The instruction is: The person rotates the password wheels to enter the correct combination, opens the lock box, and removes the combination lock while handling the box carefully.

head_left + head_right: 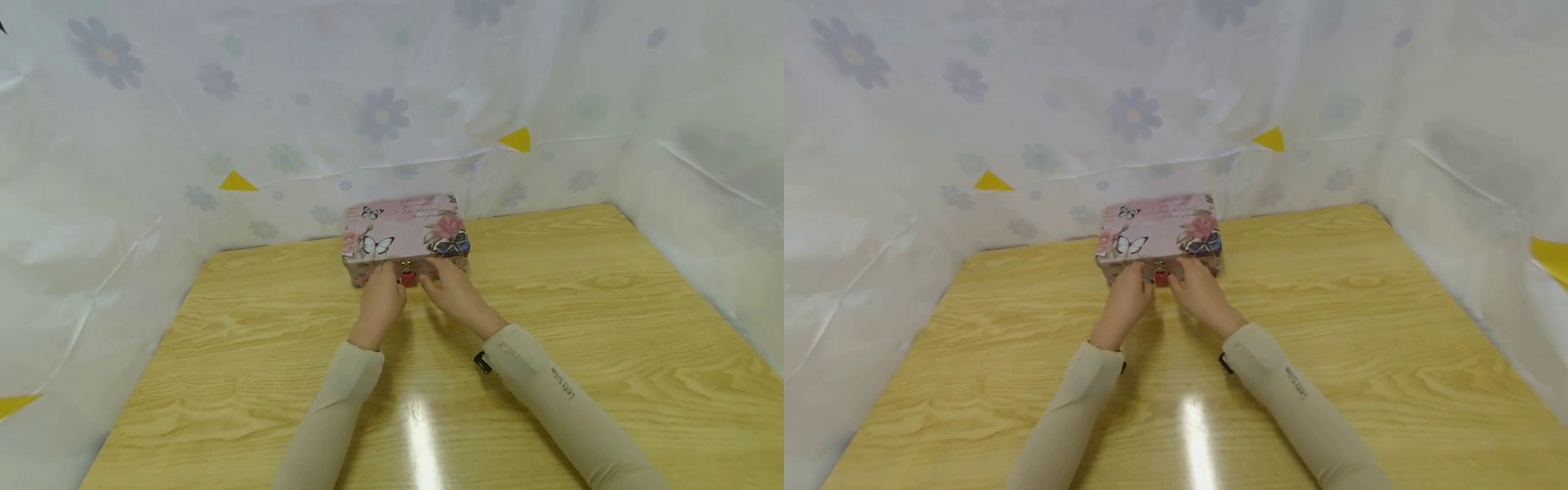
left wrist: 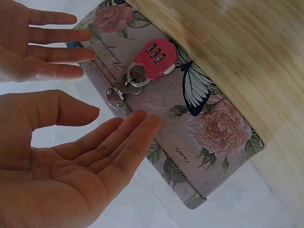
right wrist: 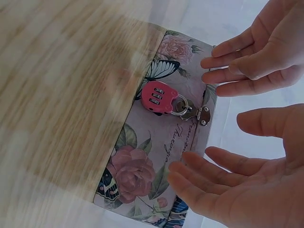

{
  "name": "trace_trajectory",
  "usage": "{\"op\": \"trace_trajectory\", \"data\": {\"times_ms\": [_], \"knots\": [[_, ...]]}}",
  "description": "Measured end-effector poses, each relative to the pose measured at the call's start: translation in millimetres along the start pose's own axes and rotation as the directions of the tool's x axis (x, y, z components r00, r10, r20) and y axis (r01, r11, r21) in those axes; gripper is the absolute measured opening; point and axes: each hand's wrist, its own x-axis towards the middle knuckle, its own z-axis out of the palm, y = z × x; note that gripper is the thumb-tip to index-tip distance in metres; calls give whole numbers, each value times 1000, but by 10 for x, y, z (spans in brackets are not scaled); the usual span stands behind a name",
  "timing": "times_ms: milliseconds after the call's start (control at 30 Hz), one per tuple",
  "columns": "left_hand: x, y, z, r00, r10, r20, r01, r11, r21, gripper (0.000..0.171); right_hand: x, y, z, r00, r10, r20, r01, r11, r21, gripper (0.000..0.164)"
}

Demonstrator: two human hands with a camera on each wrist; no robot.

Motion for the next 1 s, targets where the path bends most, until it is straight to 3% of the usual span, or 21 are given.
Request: {"op": "trace_trajectory", "data": {"times_ms": [400, 733, 1000], "knots": [[12, -27, 21, 999, -20, 43, 21, 999, -38, 25, 23, 58, 50, 999, -9, 35, 10, 1000, -7, 49], [18, -72, 73, 999, -21, 29, 22, 1000, -18, 24, 31, 83, 109, 998, -57, 39, 57, 998, 15, 47], [27, -60, 91, 997, -26, 79, 29, 999, -37, 24, 32, 103, 131, 992, 6, 122, -11, 999, 42, 50]]}}
